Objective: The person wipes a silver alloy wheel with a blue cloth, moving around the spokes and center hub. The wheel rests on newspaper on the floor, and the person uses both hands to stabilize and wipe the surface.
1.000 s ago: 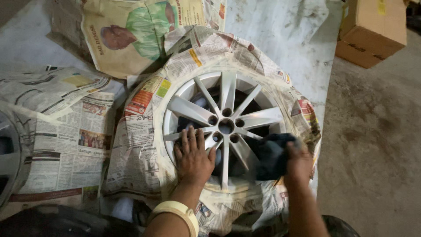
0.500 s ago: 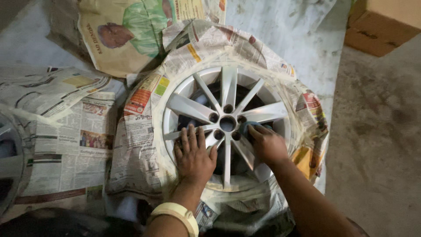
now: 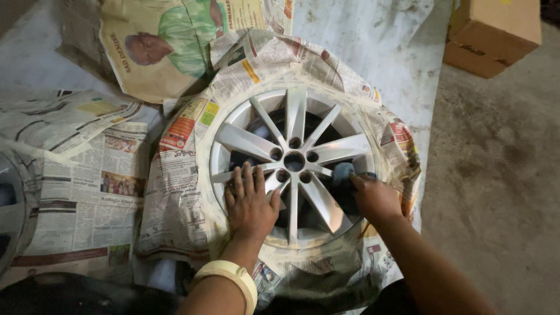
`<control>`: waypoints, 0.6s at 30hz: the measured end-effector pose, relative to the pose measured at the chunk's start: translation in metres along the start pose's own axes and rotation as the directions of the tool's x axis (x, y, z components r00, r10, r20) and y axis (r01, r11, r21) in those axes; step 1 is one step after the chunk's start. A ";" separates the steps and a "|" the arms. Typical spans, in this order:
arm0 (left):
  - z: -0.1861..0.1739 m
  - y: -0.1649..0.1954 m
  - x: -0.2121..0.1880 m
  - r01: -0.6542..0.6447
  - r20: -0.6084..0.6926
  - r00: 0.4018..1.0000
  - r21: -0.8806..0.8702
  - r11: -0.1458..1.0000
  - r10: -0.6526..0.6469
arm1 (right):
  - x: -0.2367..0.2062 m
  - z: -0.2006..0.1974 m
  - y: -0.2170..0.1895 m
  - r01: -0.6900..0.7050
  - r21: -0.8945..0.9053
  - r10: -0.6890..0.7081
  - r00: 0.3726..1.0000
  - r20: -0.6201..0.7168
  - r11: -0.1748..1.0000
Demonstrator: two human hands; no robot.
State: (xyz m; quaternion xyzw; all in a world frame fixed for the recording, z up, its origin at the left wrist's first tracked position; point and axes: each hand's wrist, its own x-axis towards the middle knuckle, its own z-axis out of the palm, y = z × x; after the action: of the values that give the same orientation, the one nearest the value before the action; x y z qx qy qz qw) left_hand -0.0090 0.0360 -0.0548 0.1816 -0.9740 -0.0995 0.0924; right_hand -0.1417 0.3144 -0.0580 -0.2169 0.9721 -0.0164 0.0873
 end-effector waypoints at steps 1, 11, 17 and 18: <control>0.000 0.000 -0.001 -0.001 -0.007 1.000 -0.003 1.000 0.001 | -0.003 0.003 0.001 0.006 -0.007 -0.006 1.000 -0.013 1.000; -0.001 -0.002 -0.010 -0.003 -0.050 0.999 0.005 1.000 0.003 | -0.073 -0.022 -0.023 -0.024 -0.105 0.043 0.981 0.190 0.994; -0.002 -0.003 -0.012 -0.012 -0.075 0.997 -0.002 1.000 0.011 | -0.104 -0.055 -0.044 -0.175 -0.055 0.184 0.924 0.335 0.983; -0.001 -0.003 -0.012 -0.008 -0.073 0.997 -0.011 1.000 0.007 | -0.109 -0.057 -0.043 -0.198 0.001 0.188 0.932 0.309 0.980</control>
State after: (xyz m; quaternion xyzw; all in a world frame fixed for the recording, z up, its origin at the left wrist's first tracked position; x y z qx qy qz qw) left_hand 0.0033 0.0372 -0.0565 0.1809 -0.9700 -0.0979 0.1295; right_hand -0.0368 0.3214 0.0184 -0.1190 0.9628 0.0105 0.2424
